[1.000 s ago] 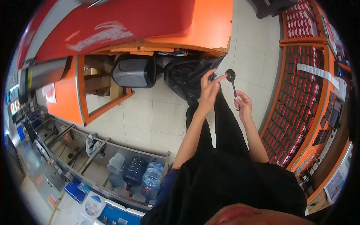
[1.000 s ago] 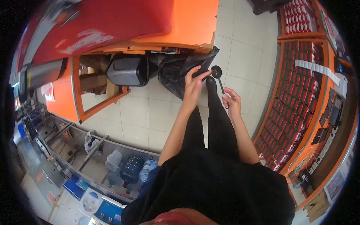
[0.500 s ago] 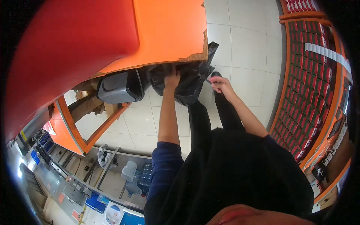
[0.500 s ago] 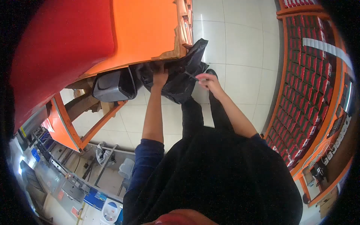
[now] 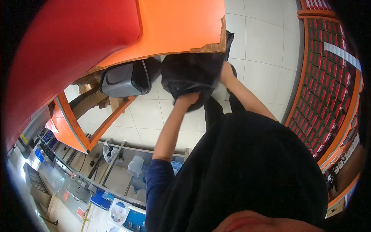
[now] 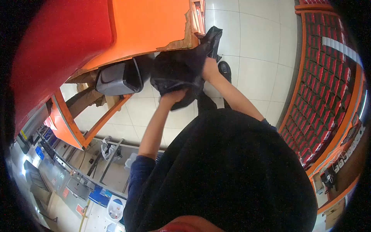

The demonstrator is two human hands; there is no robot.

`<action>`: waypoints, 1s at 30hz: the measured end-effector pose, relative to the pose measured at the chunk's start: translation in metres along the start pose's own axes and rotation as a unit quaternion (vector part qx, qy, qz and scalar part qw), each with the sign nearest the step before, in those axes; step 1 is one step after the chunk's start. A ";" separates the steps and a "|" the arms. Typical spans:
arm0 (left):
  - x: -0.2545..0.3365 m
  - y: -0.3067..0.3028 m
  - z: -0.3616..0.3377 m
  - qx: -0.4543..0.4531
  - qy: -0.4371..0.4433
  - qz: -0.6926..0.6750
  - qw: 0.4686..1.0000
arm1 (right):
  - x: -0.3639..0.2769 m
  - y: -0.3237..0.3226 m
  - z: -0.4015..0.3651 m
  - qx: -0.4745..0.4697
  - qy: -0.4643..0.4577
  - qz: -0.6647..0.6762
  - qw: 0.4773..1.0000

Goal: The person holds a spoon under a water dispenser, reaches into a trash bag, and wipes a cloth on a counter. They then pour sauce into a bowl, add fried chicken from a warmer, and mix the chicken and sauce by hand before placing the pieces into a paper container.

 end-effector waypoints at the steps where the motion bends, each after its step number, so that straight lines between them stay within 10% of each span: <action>1: 0.003 0.007 -0.006 0.000 -0.003 0.000 1.000 | -0.005 0.019 -0.003 0.000 -0.001 0.003 1.000; 3: 0.003 0.013 -0.010 0.028 -0.042 0.007 0.999 | -0.005 0.044 -0.016 0.274 0.074 0.421 0.861; 4: -0.020 0.036 0.011 0.190 0.024 -0.035 0.981 | -0.009 0.031 -0.019 0.274 0.075 0.420 0.862; 6: -0.044 0.032 0.038 0.212 0.077 0.032 0.974 | -0.017 0.014 -0.025 -0.133 0.173 -0.008 0.976; 9: -0.022 -0.029 0.026 0.335 0.175 0.061 0.924 | 0.003 0.032 -0.030 -0.059 0.226 0.227 0.946; 11: 0.012 -0.070 0.009 0.024 -0.054 0.074 0.995 | 0.010 0.035 -0.031 -0.052 0.229 0.307 0.922; 13: 0.021 -0.068 -0.004 0.054 -0.032 0.124 0.990 | 0.011 0.025 -0.028 -0.153 0.371 0.413 0.818; 15: 0.007 -0.044 -0.001 0.106 0.074 0.393 0.910 | 0.019 0.027 -0.024 -0.144 0.355 0.430 0.817; 20: -0.049 -0.009 0.039 0.168 0.110 0.504 0.840 | 0.015 0.015 -0.016 -0.116 0.309 0.424 0.844; 23: -0.030 -0.027 -0.003 0.278 0.207 0.391 0.853 | 0.018 0.025 -0.019 -0.118 0.267 0.397 0.870; 25: -0.012 -0.025 -0.040 0.575 0.094 0.260 0.770 | 0.015 0.033 -0.021 -0.076 0.212 0.390 0.893; 27: 0.012 -0.015 -0.052 0.634 0.038 0.197 0.747 | 0.000 0.019 -0.026 -0.075 0.203 0.372 0.902; 29: -0.007 0.010 -0.043 0.697 -0.011 -0.336 0.633 | -0.017 0.011 -0.033 -0.076 0.195 0.350 0.913; 30: -0.014 0.028 -0.032 0.525 0.014 -0.679 0.513 | -0.023 0.009 -0.036 -0.056 0.197 0.346 0.916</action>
Point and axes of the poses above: each hand's wrist, its own z-axis towards the middle knuckle, its own y-axis out of the palm, x = y × z, the point moved 3 cm from there along z, towards the middle knuckle, and after that the axes turned 3 degrees about -z, right-handed, at the moved point
